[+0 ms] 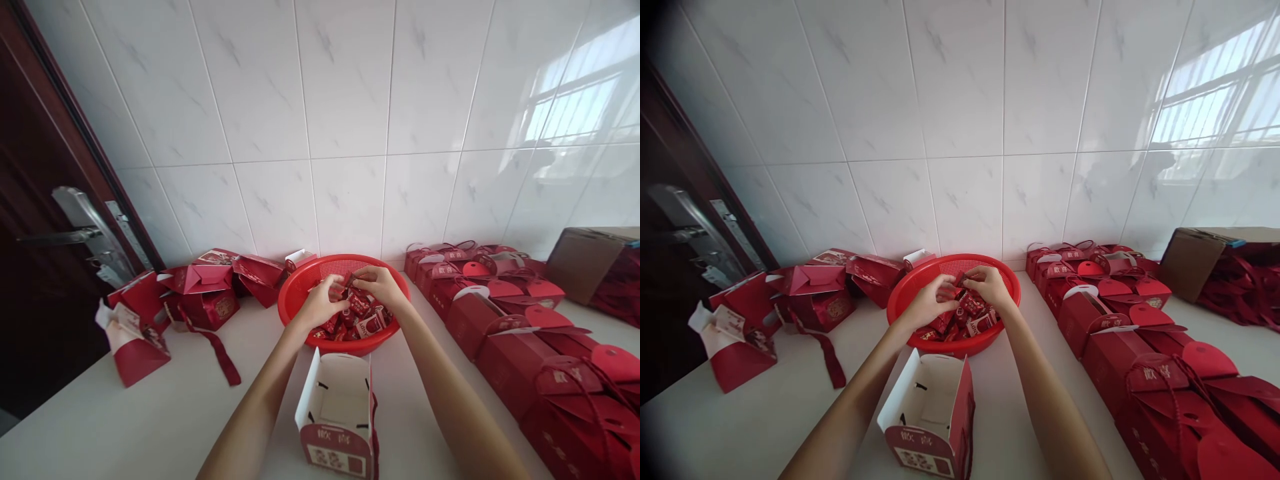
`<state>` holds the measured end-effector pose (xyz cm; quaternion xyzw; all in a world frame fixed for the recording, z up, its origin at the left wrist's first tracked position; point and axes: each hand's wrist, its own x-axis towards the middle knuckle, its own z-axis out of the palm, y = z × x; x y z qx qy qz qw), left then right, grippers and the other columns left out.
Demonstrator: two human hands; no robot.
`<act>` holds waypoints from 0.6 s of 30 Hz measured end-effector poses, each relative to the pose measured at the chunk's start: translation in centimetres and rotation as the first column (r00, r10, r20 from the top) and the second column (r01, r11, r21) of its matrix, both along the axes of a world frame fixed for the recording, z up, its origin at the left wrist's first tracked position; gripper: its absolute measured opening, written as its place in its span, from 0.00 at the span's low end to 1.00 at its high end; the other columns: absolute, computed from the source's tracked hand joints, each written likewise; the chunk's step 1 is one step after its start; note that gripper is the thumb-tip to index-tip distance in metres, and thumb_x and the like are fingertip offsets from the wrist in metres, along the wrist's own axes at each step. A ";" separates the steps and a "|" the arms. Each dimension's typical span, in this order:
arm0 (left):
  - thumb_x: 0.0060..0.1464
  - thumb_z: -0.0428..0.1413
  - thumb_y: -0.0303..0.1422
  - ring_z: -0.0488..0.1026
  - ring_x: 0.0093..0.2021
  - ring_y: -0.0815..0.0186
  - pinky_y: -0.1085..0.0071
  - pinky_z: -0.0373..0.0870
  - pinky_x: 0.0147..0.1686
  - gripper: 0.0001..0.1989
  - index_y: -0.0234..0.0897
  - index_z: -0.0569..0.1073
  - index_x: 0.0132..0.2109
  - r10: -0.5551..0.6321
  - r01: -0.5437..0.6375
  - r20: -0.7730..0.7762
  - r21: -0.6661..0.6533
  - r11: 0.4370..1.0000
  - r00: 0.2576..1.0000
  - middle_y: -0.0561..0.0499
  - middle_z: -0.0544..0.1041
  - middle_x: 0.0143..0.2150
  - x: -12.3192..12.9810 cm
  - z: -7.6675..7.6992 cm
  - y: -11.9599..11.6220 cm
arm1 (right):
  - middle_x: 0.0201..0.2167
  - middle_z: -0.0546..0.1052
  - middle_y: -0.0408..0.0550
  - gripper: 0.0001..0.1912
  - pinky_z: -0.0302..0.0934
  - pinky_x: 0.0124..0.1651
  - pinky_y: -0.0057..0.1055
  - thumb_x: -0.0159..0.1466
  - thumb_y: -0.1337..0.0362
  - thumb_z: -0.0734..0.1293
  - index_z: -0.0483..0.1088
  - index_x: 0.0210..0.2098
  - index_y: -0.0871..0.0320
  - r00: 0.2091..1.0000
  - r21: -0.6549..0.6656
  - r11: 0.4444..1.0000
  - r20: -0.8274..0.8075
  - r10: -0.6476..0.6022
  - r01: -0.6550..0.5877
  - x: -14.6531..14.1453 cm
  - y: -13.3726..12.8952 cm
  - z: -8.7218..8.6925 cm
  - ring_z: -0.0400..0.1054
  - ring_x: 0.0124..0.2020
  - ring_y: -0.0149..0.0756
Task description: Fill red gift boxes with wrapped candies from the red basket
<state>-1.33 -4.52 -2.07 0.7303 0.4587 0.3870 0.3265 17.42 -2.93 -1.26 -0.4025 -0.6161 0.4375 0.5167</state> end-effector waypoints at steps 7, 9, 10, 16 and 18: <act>0.45 0.59 0.30 0.78 0.45 0.52 0.66 0.72 0.40 0.28 0.42 0.76 0.57 -0.380 0.303 -0.758 -0.249 0.920 0.531 0.45 0.82 0.47 1.3 0.8 -0.1 | 0.23 0.75 0.41 0.15 0.60 0.26 0.27 0.50 0.67 0.67 0.70 0.38 0.59 0.959 -0.058 0.958 -0.033 -0.282 0.280 0.1 0.7 -0.5 0.70 0.24 0.33; 0.44 0.60 0.31 0.77 0.50 0.50 0.65 0.72 0.41 0.40 0.45 0.65 0.68 -0.356 0.257 -0.828 -0.265 0.929 0.434 0.43 0.79 0.54 2.2 1.2 0.2 | 0.23 0.75 0.41 0.13 0.61 0.27 0.27 0.50 0.67 0.65 0.72 0.36 0.59 0.959 -0.030 0.959 0.018 -0.281 0.282 0.0 0.6 -0.4 0.70 0.24 0.34; 0.43 0.61 0.32 0.77 0.51 0.48 0.64 0.73 0.41 0.45 0.47 0.61 0.70 -0.356 0.225 -0.852 -0.288 0.931 0.384 0.42 0.78 0.57 2.7 1.3 0.3 | 0.23 0.75 0.42 0.12 0.61 0.28 0.28 0.50 0.66 0.64 0.73 0.35 0.59 0.957 -0.008 0.957 0.039 -0.289 0.289 0.0 0.5 -0.3 0.70 0.25 0.34; 0.41 0.63 0.29 0.79 0.45 0.50 0.65 0.74 0.38 0.38 0.43 0.70 0.63 -0.382 0.294 -0.856 -0.287 0.912 0.348 0.41 0.81 0.50 5.6 0.8 1.7 | 0.22 0.75 0.42 0.09 0.58 0.29 0.28 0.50 0.66 0.61 0.73 0.27 0.57 0.922 0.065 0.928 0.106 -0.372 0.367 0.1 0.3 0.0 0.68 0.26 0.34; 0.40 0.63 0.26 0.79 0.44 0.52 0.66 0.74 0.39 0.30 0.41 0.76 0.54 -0.337 0.326 -0.824 -0.197 0.925 0.456 0.44 0.83 0.46 5.7 0.5 1.9 | 0.21 0.73 0.41 0.08 0.56 0.28 0.28 0.50 0.65 0.61 0.71 0.25 0.57 0.915 0.073 0.922 0.112 -0.387 0.381 0.1 0.2 0.0 0.65 0.24 0.33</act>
